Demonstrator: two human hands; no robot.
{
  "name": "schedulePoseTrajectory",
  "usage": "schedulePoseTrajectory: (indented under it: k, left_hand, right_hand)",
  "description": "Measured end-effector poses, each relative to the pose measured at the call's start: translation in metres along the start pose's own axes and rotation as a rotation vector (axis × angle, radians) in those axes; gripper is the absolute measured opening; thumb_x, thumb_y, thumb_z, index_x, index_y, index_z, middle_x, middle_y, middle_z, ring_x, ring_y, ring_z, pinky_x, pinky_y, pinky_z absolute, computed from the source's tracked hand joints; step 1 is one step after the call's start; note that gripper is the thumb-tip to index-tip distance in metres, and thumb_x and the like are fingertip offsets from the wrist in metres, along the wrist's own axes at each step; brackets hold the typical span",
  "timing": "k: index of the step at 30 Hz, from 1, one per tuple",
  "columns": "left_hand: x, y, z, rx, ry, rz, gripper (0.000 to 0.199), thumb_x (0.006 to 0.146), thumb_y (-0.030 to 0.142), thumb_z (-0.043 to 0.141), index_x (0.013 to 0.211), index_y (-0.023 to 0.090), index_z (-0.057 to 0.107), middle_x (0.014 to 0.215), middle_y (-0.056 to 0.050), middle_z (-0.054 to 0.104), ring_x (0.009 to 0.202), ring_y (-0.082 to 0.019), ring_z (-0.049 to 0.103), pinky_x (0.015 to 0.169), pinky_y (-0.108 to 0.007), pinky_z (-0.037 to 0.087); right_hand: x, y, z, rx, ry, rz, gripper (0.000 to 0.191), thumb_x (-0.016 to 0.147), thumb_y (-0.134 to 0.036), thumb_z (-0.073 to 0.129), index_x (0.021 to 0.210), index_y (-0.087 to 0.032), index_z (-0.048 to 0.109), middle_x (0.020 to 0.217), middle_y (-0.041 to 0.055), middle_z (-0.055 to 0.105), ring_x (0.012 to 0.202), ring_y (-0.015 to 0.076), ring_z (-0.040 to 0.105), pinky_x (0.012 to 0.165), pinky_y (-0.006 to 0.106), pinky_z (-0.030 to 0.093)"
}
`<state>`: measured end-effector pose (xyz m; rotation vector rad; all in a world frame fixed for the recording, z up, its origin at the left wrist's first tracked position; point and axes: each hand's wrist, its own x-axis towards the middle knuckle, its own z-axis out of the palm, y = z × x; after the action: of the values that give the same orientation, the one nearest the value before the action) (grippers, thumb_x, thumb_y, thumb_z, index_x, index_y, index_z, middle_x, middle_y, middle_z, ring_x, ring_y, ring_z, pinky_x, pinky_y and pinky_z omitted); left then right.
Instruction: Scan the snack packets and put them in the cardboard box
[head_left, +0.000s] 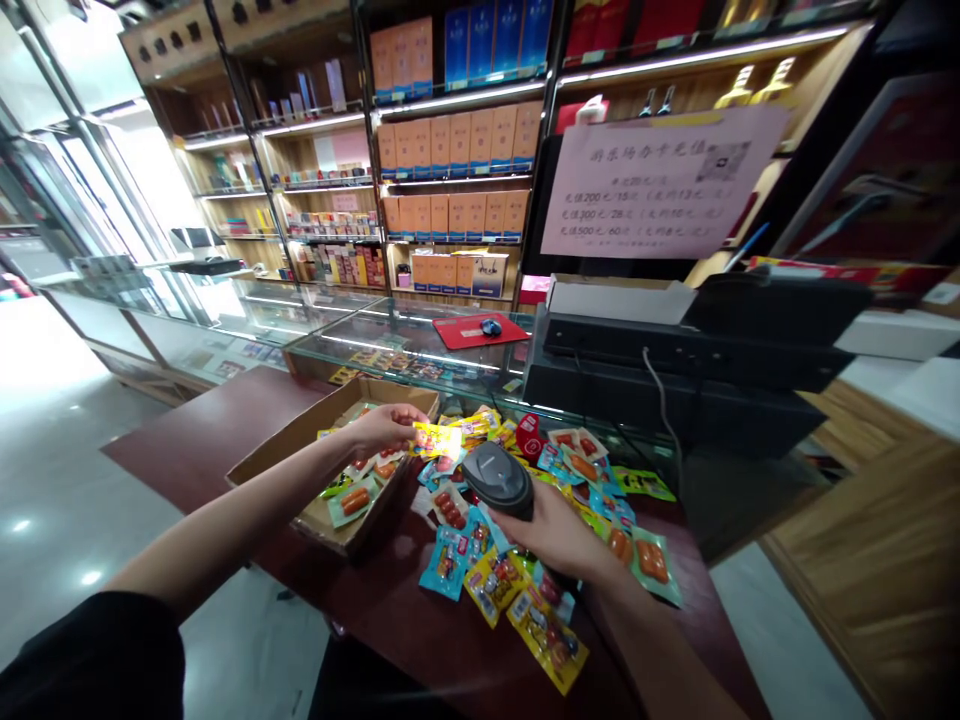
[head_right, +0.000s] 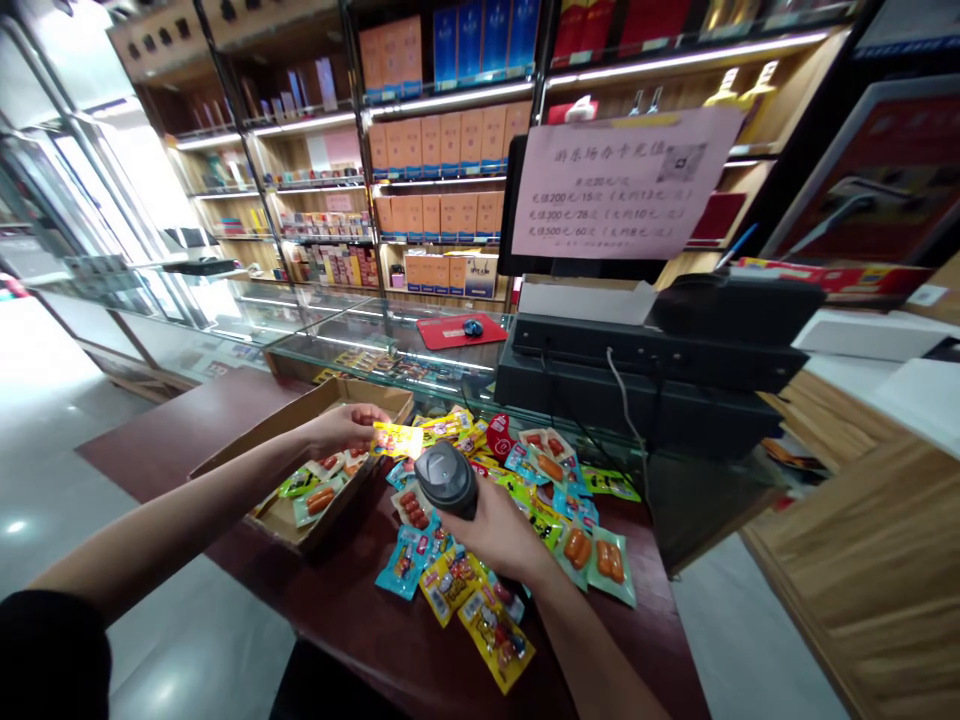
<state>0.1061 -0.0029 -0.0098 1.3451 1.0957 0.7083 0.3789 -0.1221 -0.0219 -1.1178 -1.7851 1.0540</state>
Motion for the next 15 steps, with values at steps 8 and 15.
schedulePoseTrajectory:
  k: [8, 15]
  left_hand:
    - [0.001, 0.001, -0.008, -0.054, 0.058, -0.013, 0.047, 0.052, 0.028, 0.086, 0.091, 0.016, 0.062, 0.083, -0.003, 0.069, 0.065, -0.010, 0.063, 0.054, -0.018, 0.045]
    - [-0.016, 0.011, -0.058, -0.112, 0.237, -0.009, 0.049, 0.050, 0.024, 0.089, 0.091, 0.015, 0.065, 0.080, -0.001, 0.068, 0.066, -0.010, 0.064, 0.055, -0.017, 0.045]
  right_hand:
    - [0.000, -0.008, -0.004, -0.001, -0.002, 0.035, 0.036, 0.077, -0.032, 0.068, 0.111, -0.017, 0.065, 0.106, 0.0064, 0.072, 0.105, 0.0262, 0.065, 0.093, 0.040, 0.051]
    - [0.000, -0.002, -0.007, -0.026, 0.011, 0.037, 0.039, 0.077, -0.038, 0.069, 0.110, -0.017, 0.065, 0.098, 0.0070, 0.073, 0.093, 0.0252, 0.068, 0.083, 0.037, 0.055]
